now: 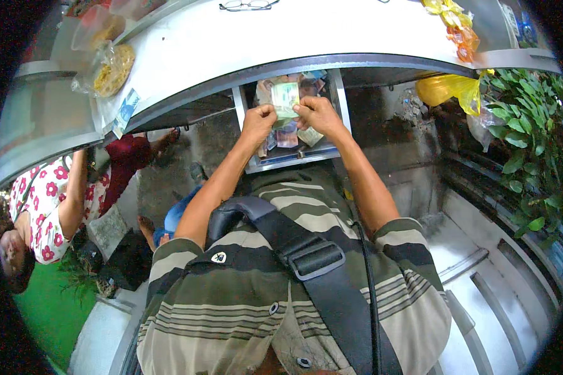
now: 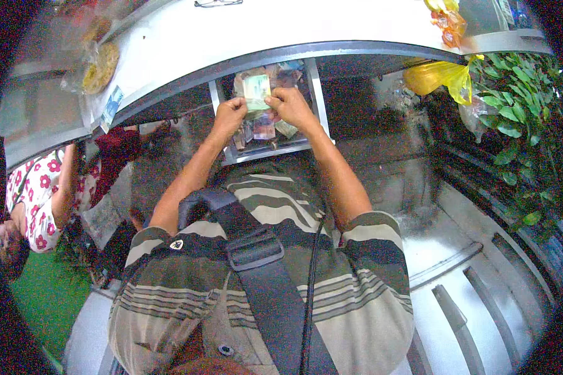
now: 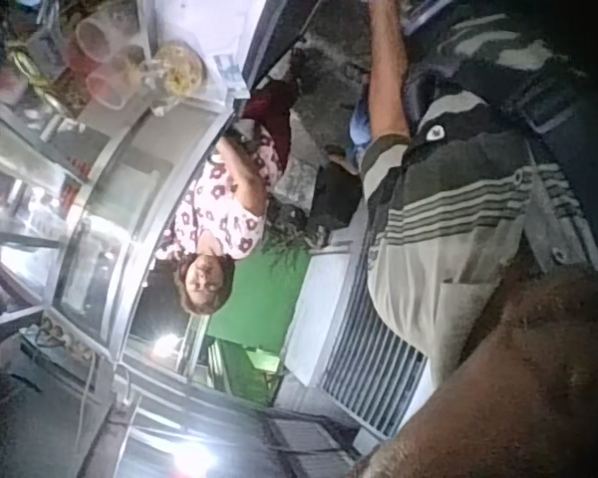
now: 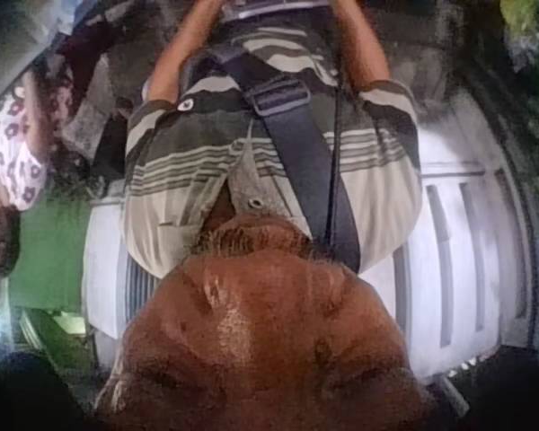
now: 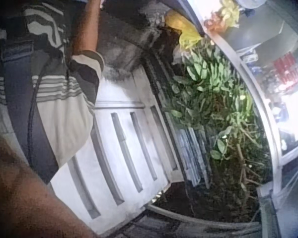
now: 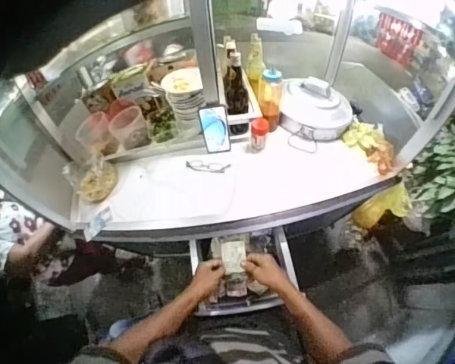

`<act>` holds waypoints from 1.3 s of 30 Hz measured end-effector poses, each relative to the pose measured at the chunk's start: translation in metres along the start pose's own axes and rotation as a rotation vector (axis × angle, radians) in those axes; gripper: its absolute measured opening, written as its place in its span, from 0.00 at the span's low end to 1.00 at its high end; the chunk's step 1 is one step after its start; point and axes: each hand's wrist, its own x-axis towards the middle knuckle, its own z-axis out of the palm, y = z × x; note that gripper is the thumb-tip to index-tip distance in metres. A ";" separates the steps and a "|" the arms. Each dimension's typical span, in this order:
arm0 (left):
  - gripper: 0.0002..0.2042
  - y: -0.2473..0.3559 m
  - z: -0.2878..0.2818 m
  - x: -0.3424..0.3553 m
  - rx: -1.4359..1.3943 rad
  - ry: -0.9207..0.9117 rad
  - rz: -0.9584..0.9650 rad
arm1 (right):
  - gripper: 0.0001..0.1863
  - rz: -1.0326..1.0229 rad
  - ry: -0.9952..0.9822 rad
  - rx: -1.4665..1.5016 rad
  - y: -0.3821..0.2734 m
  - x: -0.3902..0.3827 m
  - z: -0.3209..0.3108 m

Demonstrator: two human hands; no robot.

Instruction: The person prepares food by opening a styrofoam container, scooping porridge into it from a pot, and adding sauce and toppings from containers. The person then packs the food container into a plastic bag and handles paper money from a drawer to complete the transaction.

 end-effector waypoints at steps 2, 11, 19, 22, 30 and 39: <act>0.20 0.009 0.006 -0.007 -0.135 0.046 0.005 | 0.10 0.066 0.057 -0.293 0.011 0.007 -0.002; 0.08 -0.006 -0.003 -0.016 0.067 0.180 0.003 | 0.08 0.033 0.097 -1.153 0.033 -0.001 -0.001; 0.07 -0.009 -0.020 -0.040 -0.058 0.245 0.103 | 0.08 -0.090 -0.173 -0.959 -0.007 -0.021 -0.036; 0.07 -0.010 -0.040 -0.053 -0.100 0.312 0.166 | 0.09 0.050 -0.207 -0.552 -0.069 -0.036 -0.017; 0.09 0.042 -0.091 -0.147 -0.441 0.759 0.359 | 0.06 -0.140 -0.400 -0.085 -0.138 0.021 0.167; 0.19 -0.172 -0.015 -0.203 -0.297 1.032 -0.148 | 0.17 -0.468 -0.705 0.000 -0.184 0.050 0.331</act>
